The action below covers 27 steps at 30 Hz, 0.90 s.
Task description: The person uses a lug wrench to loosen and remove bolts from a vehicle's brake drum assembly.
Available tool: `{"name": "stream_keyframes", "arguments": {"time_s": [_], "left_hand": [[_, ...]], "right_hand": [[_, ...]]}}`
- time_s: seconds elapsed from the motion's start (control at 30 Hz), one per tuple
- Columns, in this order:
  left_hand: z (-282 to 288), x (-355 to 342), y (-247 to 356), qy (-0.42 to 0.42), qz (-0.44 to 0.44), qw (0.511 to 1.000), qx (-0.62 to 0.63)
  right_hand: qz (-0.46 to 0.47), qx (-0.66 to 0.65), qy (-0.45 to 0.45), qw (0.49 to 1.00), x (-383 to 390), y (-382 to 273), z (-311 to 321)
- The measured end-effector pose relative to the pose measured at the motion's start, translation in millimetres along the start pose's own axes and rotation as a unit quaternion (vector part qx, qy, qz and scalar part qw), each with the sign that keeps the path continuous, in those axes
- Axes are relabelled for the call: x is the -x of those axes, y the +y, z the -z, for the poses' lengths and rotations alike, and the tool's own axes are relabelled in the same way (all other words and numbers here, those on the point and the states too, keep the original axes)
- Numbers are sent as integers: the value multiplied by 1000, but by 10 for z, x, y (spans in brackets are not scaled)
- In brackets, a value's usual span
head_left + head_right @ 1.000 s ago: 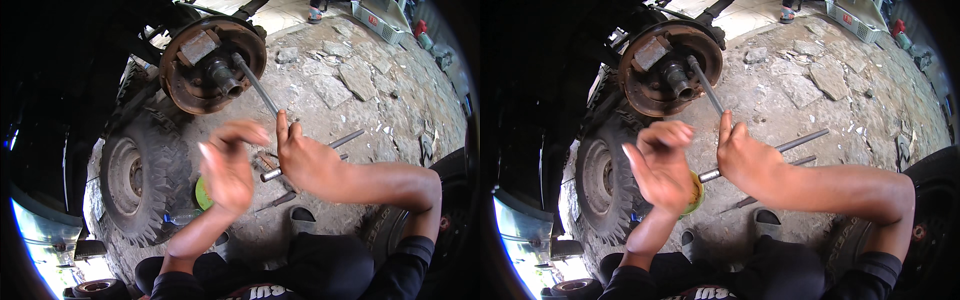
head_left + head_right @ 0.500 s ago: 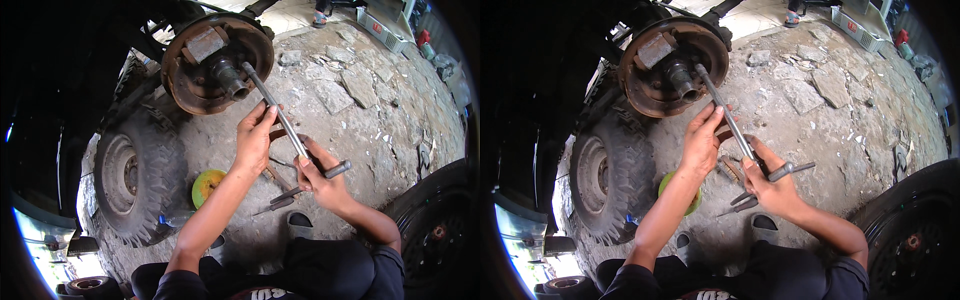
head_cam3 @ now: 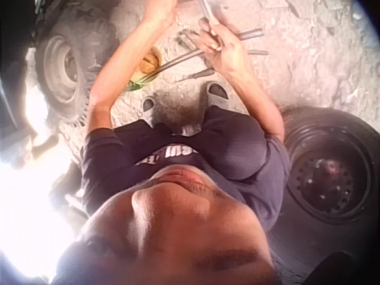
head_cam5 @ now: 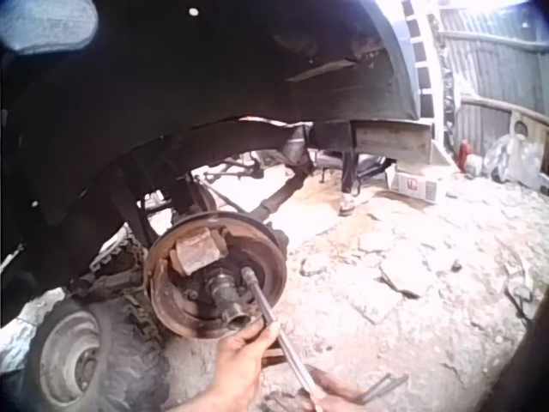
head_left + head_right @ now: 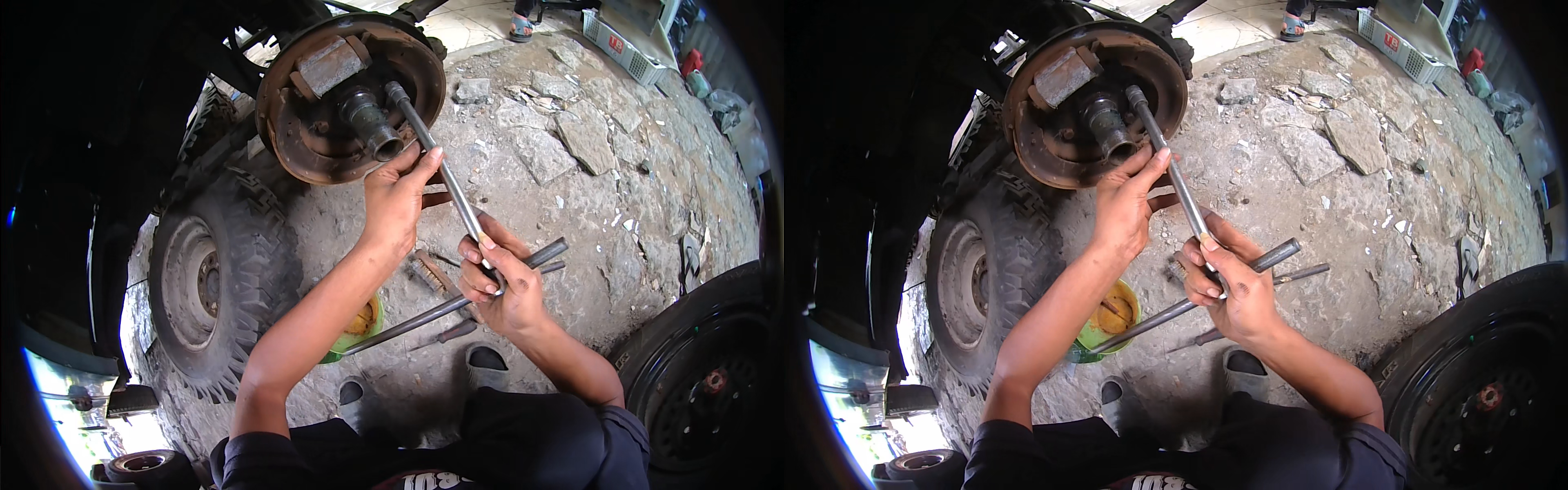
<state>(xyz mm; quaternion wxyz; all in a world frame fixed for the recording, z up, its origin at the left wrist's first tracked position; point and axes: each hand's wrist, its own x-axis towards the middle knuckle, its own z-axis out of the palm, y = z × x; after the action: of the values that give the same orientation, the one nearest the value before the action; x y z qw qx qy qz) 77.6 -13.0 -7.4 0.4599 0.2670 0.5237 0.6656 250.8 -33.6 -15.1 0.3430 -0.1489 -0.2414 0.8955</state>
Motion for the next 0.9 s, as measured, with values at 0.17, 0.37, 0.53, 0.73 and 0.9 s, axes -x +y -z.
{"name": "stream_keyframes", "arguments": {"time_s": [0.17,0.37,0.53,0.73,0.9], "left_hand": [[111,126,153,-95,3,981,-166],[527,1127,-163,-296,196,836,-419],[326,918,-1513,-131,145,979,-54],[-542,603,-1868,-17,-88,995,-45],[60,2,-962,-139,-31,990,1]], "right_hand": [[-8,2,7,1000,-40,-49,-76],[8,154,42,987,-48,-270,-85],[70,526,-4,847,-64,-222,-79],[104,858,-49,500,-74,-293,-114],[119,697,-43,706,128,-450,-177]]}}
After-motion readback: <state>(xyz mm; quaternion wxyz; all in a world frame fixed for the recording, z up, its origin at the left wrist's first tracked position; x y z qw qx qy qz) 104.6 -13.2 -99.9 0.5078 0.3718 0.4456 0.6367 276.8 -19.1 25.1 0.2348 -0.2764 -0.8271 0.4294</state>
